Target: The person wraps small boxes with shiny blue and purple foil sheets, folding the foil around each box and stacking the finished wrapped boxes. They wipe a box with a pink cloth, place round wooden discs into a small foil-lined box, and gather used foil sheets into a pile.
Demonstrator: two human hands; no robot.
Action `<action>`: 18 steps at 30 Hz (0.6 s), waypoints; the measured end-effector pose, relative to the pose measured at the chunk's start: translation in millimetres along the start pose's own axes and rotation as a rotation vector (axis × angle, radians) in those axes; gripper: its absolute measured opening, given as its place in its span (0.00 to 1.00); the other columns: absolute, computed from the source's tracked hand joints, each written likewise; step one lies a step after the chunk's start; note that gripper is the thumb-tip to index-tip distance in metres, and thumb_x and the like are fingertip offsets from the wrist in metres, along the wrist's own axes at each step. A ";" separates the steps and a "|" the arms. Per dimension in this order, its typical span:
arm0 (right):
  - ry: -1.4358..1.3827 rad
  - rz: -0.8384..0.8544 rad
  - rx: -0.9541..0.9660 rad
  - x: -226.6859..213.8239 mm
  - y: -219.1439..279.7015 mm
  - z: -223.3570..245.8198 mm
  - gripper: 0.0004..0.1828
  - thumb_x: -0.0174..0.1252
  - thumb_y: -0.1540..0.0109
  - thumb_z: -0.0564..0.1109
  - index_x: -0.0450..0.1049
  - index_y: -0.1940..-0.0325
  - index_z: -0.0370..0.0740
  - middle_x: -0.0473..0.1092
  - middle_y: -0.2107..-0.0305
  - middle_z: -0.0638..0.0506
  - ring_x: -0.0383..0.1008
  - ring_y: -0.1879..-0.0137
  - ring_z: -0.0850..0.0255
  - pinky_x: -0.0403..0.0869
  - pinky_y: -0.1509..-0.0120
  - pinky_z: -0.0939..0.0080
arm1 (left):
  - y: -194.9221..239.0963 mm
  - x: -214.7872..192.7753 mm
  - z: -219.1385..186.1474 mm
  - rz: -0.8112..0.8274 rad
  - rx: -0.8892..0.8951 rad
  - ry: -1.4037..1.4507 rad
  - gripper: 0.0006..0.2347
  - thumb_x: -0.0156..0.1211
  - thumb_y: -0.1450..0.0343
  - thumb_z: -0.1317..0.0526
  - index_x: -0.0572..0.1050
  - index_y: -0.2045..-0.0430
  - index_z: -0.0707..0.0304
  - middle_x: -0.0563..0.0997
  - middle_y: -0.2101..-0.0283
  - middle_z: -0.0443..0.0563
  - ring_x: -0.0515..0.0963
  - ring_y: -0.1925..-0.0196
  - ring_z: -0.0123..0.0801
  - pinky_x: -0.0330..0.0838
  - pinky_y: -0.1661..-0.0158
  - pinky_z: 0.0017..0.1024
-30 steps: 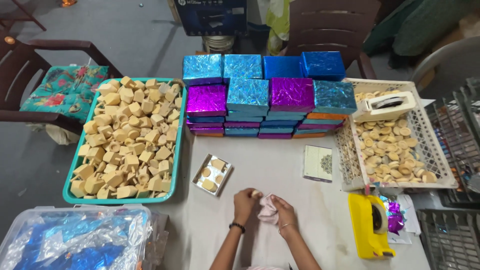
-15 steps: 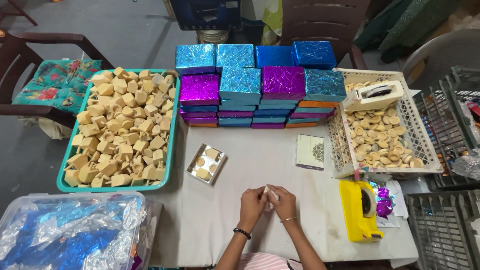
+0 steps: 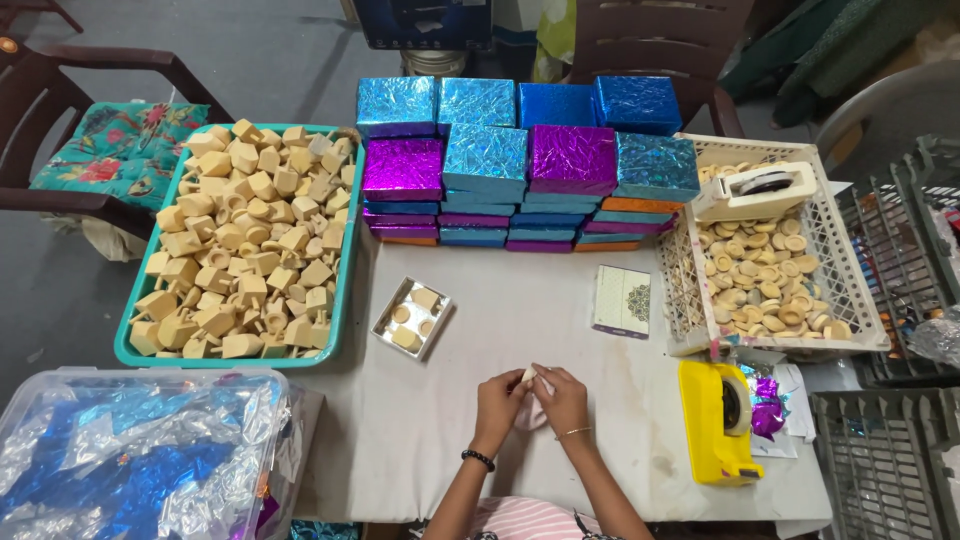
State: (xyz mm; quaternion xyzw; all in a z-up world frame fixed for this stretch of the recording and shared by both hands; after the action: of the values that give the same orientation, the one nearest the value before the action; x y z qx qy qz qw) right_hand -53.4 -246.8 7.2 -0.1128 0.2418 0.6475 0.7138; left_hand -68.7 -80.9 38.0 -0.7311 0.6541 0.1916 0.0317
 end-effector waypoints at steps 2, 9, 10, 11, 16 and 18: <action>0.064 -0.063 -0.346 -7.3 6.2 33.9 0.14 0.65 0.41 0.43 0.84 0.52 0.44 0.79 0.63 0.49 0.79 0.61 0.64 0.77 0.56 0.64 | -0.6 0.4 4.4 -0.011 -0.030 0.042 0.10 0.65 0.31 0.65 0.82 0.57 0.68 0.86 0.66 0.58 0.86 0.68 0.34 0.78 0.63 0.29; -1.040 0.161 0.550 53.7 -3.8 -80.1 0.15 0.61 0.37 0.42 0.80 0.47 0.37 0.80 0.60 0.50 0.80 0.55 0.62 0.76 0.48 0.61 | 6.1 2.8 -10.2 -0.073 0.008 0.205 0.09 0.61 0.29 0.67 0.83 0.58 0.68 0.88 0.67 0.55 0.83 0.69 0.30 0.77 0.64 0.27; -1.121 0.146 0.623 60.3 -3.7 -88.3 0.16 0.61 0.38 0.40 0.79 0.46 0.35 0.80 0.60 0.50 0.80 0.54 0.60 0.77 0.48 0.58 | 6.5 1.0 -15.1 -0.074 0.035 0.189 0.09 0.60 0.29 0.67 0.83 0.58 0.69 0.88 0.66 0.55 0.83 0.68 0.30 0.77 0.63 0.26; -1.122 0.148 0.622 55.2 0.0 -76.5 0.16 0.61 0.38 0.40 0.79 0.46 0.35 0.80 0.60 0.50 0.80 0.54 0.60 0.77 0.48 0.58 | 4.9 1.9 -12.5 -0.076 0.036 0.188 0.09 0.60 0.29 0.67 0.83 0.58 0.69 0.88 0.66 0.55 0.83 0.68 0.30 0.77 0.63 0.26; 0.147 -0.022 -0.154 -14.4 2.9 33.4 0.20 0.66 0.40 0.42 0.81 0.43 0.48 0.80 0.60 0.50 0.79 0.57 0.65 0.77 0.51 0.62 | 2.7 5.7 8.0 -0.047 -0.055 0.126 0.11 0.65 0.29 0.60 0.82 0.56 0.68 0.87 0.63 0.58 0.86 0.64 0.30 0.78 0.60 0.27; 0.204 -0.043 -0.313 -18.1 10.7 62.7 0.23 0.65 0.40 0.41 0.79 0.41 0.48 0.80 0.61 0.50 0.77 0.58 0.65 0.76 0.52 0.62 | 3.9 1.9 4.1 -0.046 -0.089 0.146 0.11 0.65 0.30 0.60 0.83 0.57 0.67 0.88 0.64 0.57 0.86 0.64 0.30 0.78 0.60 0.27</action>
State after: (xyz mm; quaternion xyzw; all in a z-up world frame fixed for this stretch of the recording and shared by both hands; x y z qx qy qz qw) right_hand -52.2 -231.4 71.4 -0.2927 0.2066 0.6471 0.6730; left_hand -73.3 -82.1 34.4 -0.7587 0.6284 0.1657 -0.0443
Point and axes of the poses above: each hand's wrist, its own y-axis away from the middle knuckle, its own x-axis out of the palm, z = x × y, the point moved 9 cm from there along -y, towards the middle knuckle
